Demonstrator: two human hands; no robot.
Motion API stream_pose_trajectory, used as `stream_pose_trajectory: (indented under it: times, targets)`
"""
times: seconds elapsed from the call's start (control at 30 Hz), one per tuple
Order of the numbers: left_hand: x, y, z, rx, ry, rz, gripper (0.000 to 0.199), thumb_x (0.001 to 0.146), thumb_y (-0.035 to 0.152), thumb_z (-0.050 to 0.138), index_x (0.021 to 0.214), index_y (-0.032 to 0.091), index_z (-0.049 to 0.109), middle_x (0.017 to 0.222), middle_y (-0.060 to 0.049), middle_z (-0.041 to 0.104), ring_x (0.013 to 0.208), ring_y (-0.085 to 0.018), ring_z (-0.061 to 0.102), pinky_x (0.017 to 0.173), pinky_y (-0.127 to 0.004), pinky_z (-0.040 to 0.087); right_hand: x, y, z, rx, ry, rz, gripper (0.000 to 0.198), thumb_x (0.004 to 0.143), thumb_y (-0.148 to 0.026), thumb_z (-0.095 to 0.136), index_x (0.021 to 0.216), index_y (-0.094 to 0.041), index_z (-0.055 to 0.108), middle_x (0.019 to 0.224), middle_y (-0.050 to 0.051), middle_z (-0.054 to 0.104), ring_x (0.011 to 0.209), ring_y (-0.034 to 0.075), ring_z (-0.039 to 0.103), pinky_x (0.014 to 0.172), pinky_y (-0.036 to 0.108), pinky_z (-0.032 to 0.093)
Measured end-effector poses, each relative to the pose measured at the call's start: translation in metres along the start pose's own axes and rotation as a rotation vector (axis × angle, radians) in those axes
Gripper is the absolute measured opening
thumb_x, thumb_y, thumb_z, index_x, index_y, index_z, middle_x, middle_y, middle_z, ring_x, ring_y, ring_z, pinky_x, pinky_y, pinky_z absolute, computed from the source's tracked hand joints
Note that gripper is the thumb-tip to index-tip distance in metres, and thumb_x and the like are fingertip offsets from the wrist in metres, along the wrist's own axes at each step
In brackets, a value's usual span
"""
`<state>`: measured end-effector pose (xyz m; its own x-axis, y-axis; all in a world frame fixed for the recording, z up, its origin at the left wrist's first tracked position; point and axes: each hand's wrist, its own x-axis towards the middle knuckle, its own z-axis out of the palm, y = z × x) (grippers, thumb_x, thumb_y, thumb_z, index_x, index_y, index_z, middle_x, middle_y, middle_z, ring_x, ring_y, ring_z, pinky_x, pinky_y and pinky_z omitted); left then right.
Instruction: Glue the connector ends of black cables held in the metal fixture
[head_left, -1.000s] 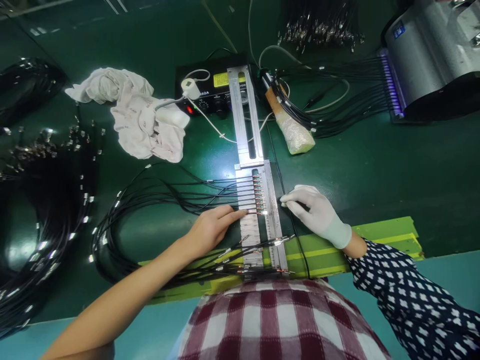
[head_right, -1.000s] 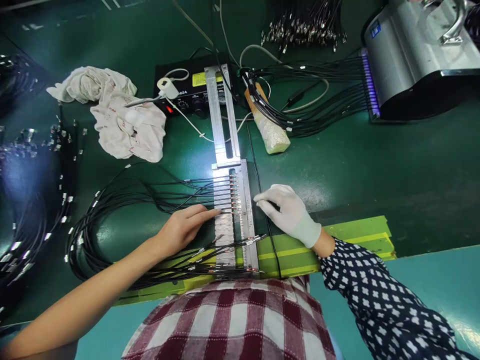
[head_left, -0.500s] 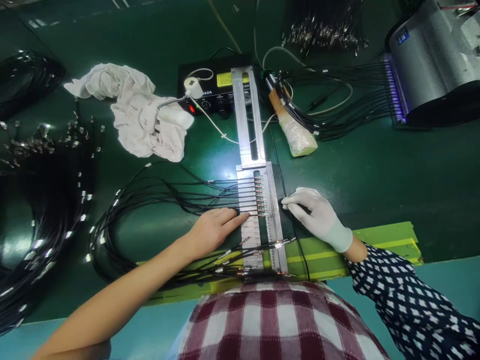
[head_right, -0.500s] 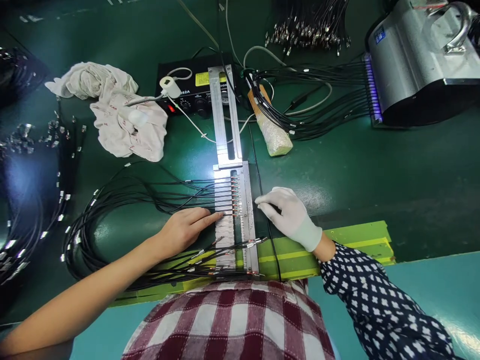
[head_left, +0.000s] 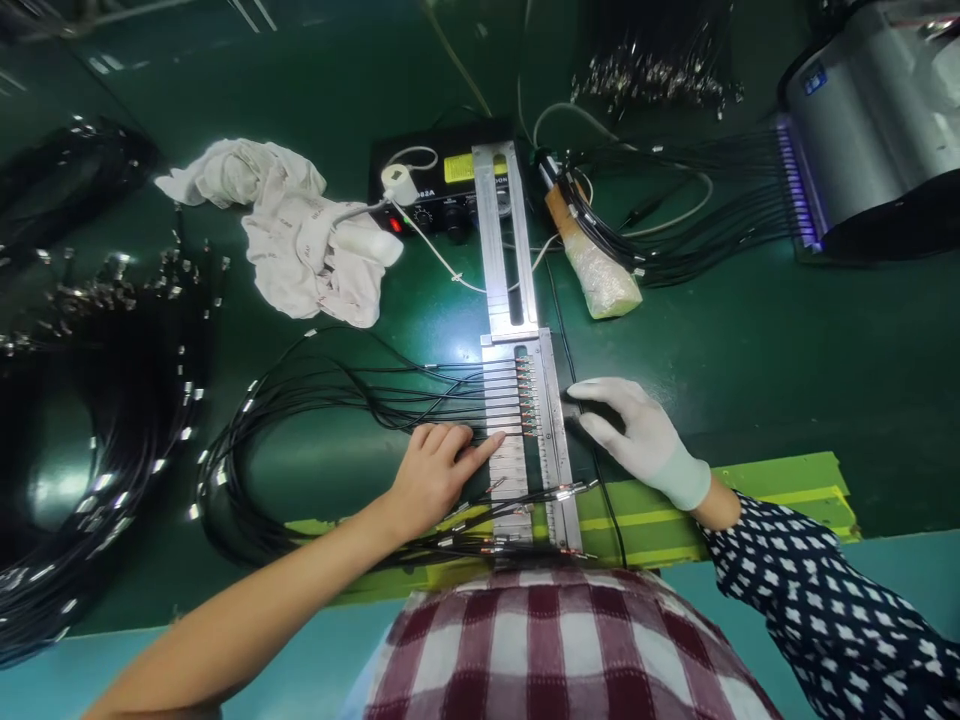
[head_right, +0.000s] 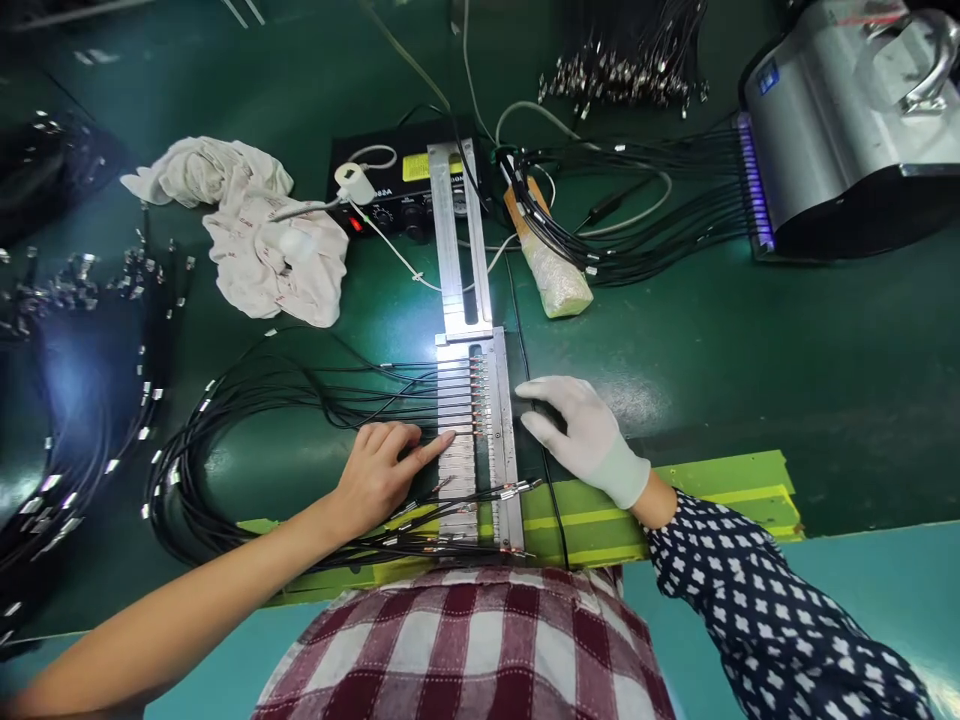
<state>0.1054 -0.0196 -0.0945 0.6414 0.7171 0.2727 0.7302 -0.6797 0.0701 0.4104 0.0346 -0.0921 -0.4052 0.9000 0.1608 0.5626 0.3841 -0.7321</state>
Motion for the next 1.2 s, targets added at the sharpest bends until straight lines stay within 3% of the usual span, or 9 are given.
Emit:
stream_pose_trajectory:
  times: [0.1,0.27,0.57,0.73,0.87,0.93,1.0,1.1,1.2]
  targets:
    - [-0.002,0.001,0.001,-0.069,-0.001,-0.033,0.042,0.095,0.011,0.044,0.135,0.019,0.055,0.102,-0.01,0.057,0.095,-0.022,0.049,0.081,-0.035,0.036,0.001,-0.003,0.004,-0.069,-0.001,-0.052,0.027,0.097,-0.03,0.055,0.123,-0.025,0.059,0.124,0.007,0.065,0.117,0.027,0.058,0.102,0.048,0.044]
    - [-0.005,-0.002,-0.002,-0.221,-0.043,-0.058,0.046,0.096,0.009,0.041,0.14,0.02,0.046,0.108,-0.009,0.059,0.1,-0.02,0.051,0.085,-0.035,0.036,0.004,-0.012,0.007,-0.131,-0.006,-0.076,0.022,0.098,-0.028,0.052,0.118,-0.024,0.061,0.108,0.008,0.068,0.105,0.027,0.062,0.096,0.047,0.044]
    - [0.012,0.001,0.001,-0.047,-0.04,0.006,0.036,0.095,0.011,0.04,0.125,0.017,0.059,0.094,-0.008,0.064,0.087,-0.021,0.051,0.077,-0.036,0.034,0.029,-0.022,0.014,-0.255,-0.122,0.079,0.033,0.096,-0.026,0.056,0.129,-0.02,0.058,0.073,-0.002,0.064,0.072,0.02,0.06,0.081,0.036,0.04]
    - [0.018,0.005,0.005,-0.064,-0.039,0.065,0.037,0.097,0.014,0.04,0.131,0.016,0.055,0.091,-0.007,0.063,0.085,-0.02,0.05,0.074,-0.036,0.034,0.035,-0.026,0.023,-0.312,-0.116,0.088,0.036,0.097,-0.031,0.055,0.132,-0.021,0.056,0.073,-0.001,0.065,0.073,0.021,0.06,0.081,0.035,0.037]
    - [0.02,0.005,0.005,-0.071,-0.043,0.047,0.033,0.097,0.017,0.041,0.125,0.018,0.059,0.089,-0.007,0.063,0.083,-0.021,0.051,0.071,-0.036,0.035,0.038,-0.031,0.034,-0.48,-0.058,0.09,0.038,0.097,-0.036,0.052,0.131,-0.021,0.057,0.083,0.006,0.07,0.079,0.026,0.061,0.083,0.039,0.034]
    - [0.026,0.004,0.004,-0.112,-0.003,0.017,0.031,0.097,0.017,0.041,0.121,0.02,0.06,0.096,-0.008,0.064,0.089,-0.021,0.054,0.075,-0.036,0.039,0.039,-0.033,0.036,-0.532,-0.045,0.08,0.037,0.098,-0.035,0.05,0.131,-0.02,0.057,0.088,0.008,0.071,0.082,0.028,0.06,0.086,0.042,0.032]
    - [0.036,0.001,0.005,-0.151,0.027,-0.064,0.035,0.098,0.021,0.041,0.131,0.021,0.054,0.118,-0.012,0.063,0.109,-0.024,0.056,0.089,-0.04,0.043,0.039,-0.035,0.037,-0.544,-0.043,0.062,0.036,0.099,-0.033,0.045,0.13,-0.02,0.057,0.09,0.009,0.071,0.084,0.028,0.06,0.089,0.043,0.031]
    - [0.05,-0.006,0.014,-0.165,-0.012,-0.182,0.061,0.099,0.039,0.043,0.152,0.016,0.027,0.152,-0.019,0.042,0.142,-0.031,0.038,0.112,-0.05,0.035,0.041,-0.037,0.036,-0.553,-0.034,0.044,0.033,0.1,-0.031,0.041,0.126,-0.02,0.059,0.091,0.01,0.072,0.084,0.028,0.059,0.092,0.044,0.03]
    - [0.059,-0.017,0.026,-0.18,-0.068,-0.214,0.075,0.097,0.052,0.043,0.156,0.013,0.018,0.161,-0.019,0.029,0.149,-0.033,0.027,0.119,-0.051,0.029,0.05,-0.036,0.036,-0.55,-0.037,0.058,0.031,0.1,-0.03,0.042,0.123,-0.02,0.06,0.091,0.01,0.072,0.084,0.028,0.059,0.093,0.044,0.029]
